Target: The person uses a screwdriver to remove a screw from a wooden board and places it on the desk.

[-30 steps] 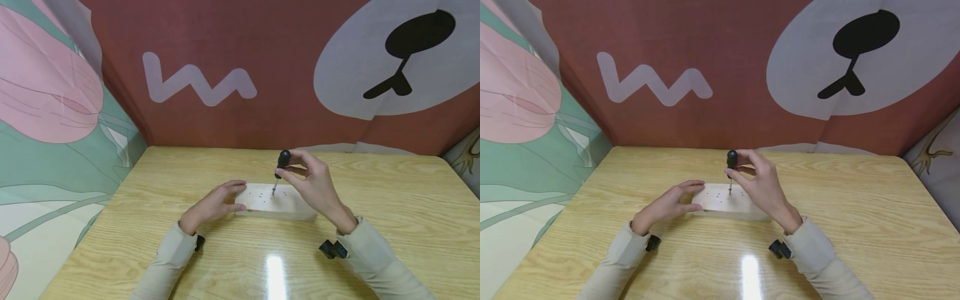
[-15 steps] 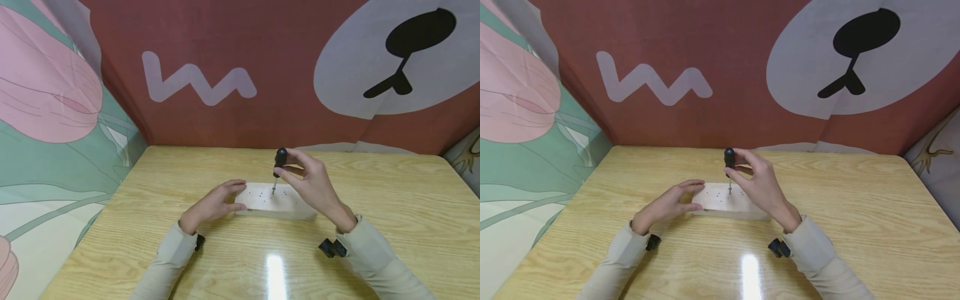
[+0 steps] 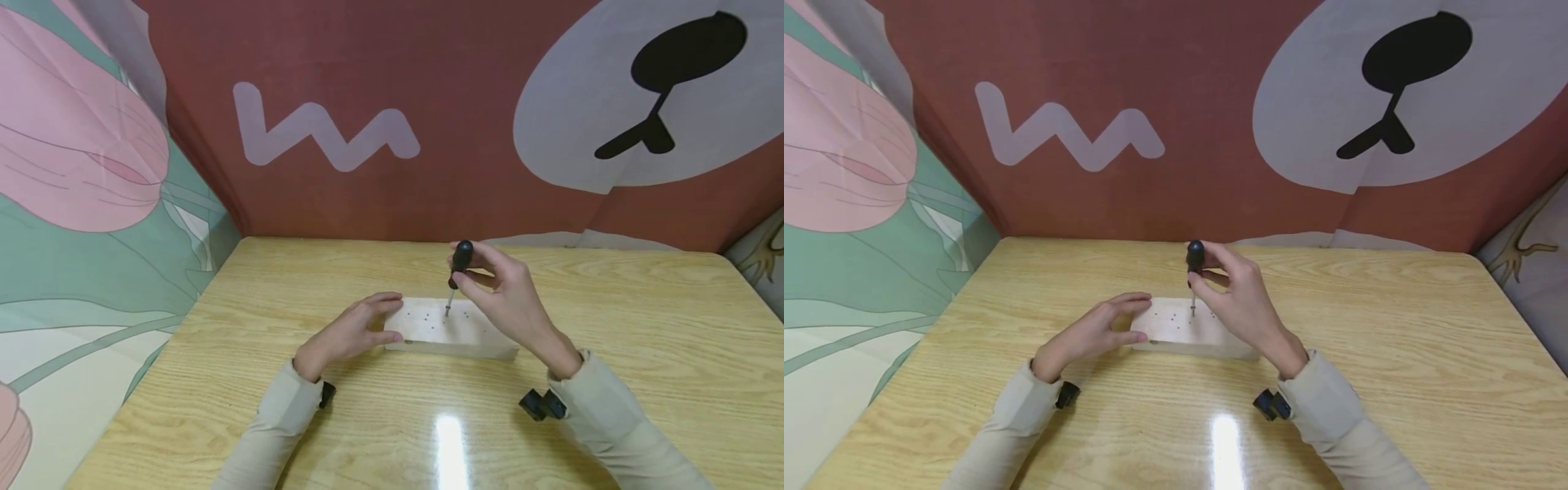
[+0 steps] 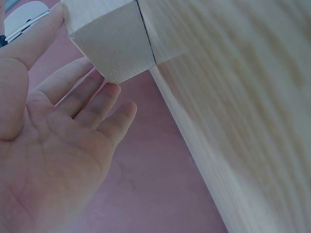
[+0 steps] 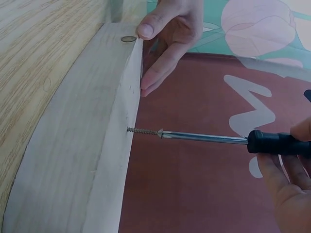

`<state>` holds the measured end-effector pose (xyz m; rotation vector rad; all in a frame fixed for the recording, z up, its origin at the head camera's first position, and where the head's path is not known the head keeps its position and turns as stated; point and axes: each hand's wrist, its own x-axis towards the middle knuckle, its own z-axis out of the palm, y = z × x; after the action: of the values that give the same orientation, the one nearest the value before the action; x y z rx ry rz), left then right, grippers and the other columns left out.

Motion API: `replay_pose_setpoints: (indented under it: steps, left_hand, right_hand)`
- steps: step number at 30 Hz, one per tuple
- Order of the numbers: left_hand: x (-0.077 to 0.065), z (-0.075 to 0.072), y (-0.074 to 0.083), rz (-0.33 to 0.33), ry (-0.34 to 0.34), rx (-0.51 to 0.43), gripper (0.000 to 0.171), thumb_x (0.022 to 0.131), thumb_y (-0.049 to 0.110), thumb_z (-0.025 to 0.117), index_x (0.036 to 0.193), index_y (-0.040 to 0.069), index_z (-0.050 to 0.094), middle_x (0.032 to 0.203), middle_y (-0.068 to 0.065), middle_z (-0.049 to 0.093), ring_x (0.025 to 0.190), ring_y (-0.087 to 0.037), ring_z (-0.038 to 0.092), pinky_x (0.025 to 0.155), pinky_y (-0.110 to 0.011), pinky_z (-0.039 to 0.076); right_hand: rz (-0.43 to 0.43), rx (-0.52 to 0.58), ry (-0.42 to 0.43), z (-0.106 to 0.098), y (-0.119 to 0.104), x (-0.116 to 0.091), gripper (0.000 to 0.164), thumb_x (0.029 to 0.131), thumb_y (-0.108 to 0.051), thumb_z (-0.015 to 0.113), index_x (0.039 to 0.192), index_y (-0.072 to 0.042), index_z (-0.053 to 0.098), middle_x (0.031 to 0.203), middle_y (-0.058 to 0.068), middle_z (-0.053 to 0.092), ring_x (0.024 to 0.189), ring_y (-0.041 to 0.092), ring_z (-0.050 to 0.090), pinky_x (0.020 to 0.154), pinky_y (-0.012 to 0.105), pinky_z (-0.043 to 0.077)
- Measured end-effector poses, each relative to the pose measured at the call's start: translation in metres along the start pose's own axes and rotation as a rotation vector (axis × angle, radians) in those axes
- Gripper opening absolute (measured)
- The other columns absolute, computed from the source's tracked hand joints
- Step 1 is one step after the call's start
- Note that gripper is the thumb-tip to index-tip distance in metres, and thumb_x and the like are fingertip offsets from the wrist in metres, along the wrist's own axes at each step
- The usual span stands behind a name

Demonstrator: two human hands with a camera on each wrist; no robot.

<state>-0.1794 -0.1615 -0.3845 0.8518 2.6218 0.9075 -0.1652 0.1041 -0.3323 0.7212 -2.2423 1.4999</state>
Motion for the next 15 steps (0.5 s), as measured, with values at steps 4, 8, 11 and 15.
replay_pose_setpoints:
  steps: [4,8,11,15]
  left_hand:
    - [0.0007,-0.0005,-0.0002,0.002,0.003,0.001,0.063,0.094,0.026,0.069,0.147,0.0,0.045,0.157,-0.012,0.039,0.147,-0.029,0.035,0.117,-0.045,0.037]
    - [0.0007,0.0001,0.0,-0.007,0.001,-0.004,0.063,0.094,0.027,0.069,0.147,0.001,0.045,0.158,-0.011,0.039,0.147,-0.028,0.036,0.117,-0.045,0.037]
    - [0.0001,0.0002,0.0001,-0.016,0.001,-0.007,0.063,0.094,0.028,0.069,0.147,0.002,0.046,0.158,-0.01,0.039,0.147,-0.027,0.036,0.118,-0.044,0.037]
    - [-0.0003,-0.0001,-0.0001,-0.014,0.003,-0.006,0.063,0.094,0.028,0.069,0.147,0.002,0.046,0.158,-0.01,0.039,0.147,-0.027,0.035,0.117,-0.044,0.037]
  right_hand:
    - [-0.001,0.01,0.007,0.0013,0.0014,0.0012,0.037,0.091,0.003,0.067,0.128,-0.003,0.063,0.11,0.014,0.071,0.102,0.021,0.069,0.082,0.015,0.057]
    - [-0.041,-0.02,0.028,0.0024,0.0036,0.0025,0.038,0.087,0.001,0.073,0.124,-0.002,0.065,0.103,0.011,0.07,0.096,0.012,0.067,0.082,0.015,0.057]
    - [-0.054,-0.051,0.046,0.0026,0.0046,0.0031,0.039,0.084,0.0,0.077,0.121,-0.003,0.066,0.097,0.008,0.068,0.09,0.005,0.065,0.08,0.015,0.057]
    - [-0.027,-0.048,0.073,0.0023,0.0056,0.0036,0.038,0.081,0.0,0.079,0.117,-0.004,0.067,0.093,0.006,0.069,0.086,0.002,0.066,0.076,0.017,0.059]
